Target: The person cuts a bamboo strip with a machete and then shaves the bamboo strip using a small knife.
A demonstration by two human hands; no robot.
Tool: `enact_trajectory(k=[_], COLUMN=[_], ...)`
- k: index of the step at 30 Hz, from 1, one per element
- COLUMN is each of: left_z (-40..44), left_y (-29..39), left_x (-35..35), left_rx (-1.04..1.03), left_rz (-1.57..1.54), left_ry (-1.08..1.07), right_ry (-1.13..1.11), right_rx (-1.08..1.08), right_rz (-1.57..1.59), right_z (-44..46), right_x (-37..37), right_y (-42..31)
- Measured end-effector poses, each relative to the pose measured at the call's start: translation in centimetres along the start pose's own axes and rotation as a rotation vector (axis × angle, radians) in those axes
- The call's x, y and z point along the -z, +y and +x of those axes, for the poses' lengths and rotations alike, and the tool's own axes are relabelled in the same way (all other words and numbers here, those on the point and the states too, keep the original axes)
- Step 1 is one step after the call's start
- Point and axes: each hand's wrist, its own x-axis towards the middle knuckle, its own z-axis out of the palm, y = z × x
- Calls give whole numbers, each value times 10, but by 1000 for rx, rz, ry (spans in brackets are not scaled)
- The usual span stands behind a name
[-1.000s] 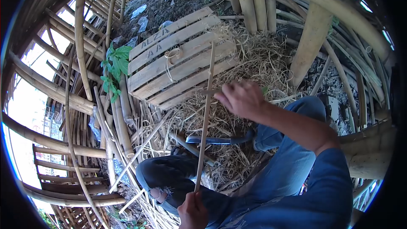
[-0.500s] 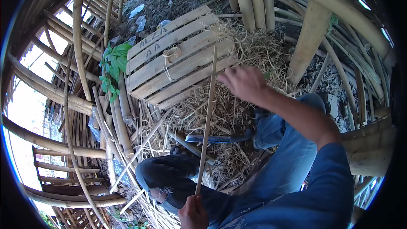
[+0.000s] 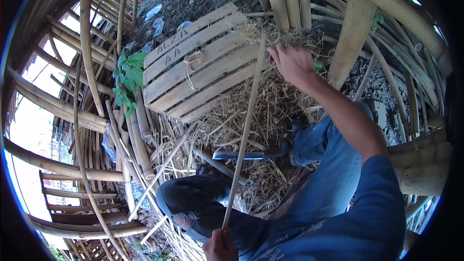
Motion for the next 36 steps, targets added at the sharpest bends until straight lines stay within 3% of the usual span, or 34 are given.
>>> enact_trajectory(k=[1,2,4,6,8,10,13,16,17,20,21,24,29,32,36], left_z=[4,5,13,17,21,23,21,11,8,8,9,5,13,6,10], left_y=[7,12,10,0,-11,-11,-11,-15,-16,-19,-18,-9,-2,-9,-7], left_x=[1,1,4,3,-5,-13,-17,-20,-22,-18,-18,-11,-14,-13,-14], left_rx=[106,225,198,170,172,196,193,185,198,134,131,42,-1,85,35], left_rz=[-106,-213,-205,-197,-156,-108,-32,-65,-124,-25,-22,-72,-101,-102,-64], left_ry=[18,35,27,19,31,48,38,42,68,38,38,54,82,38,36], right_ry=[157,160,120,201,339,234,212,69,312,120,225,240,241,279,130], right_rx=[8,16,-185,-207,-42,128,308,179,199,296,297,198,294,168,250], right_rz=[-8,-7,187,291,715,818,705,668,673,661,670,587,538,537,473], right_z=[-8,-10,-13,-21,-36,-58,-68,-52,-47,-63,-62,-41,-52,-29,-46], right_x=[6,9,15,29,43,48,70,58,53,61,63,41,62,39,59], right_y=[-3,-5,-8,-16,-33,-53,-72,-63,-63,-68,-69,-52,-59,-41,-53])
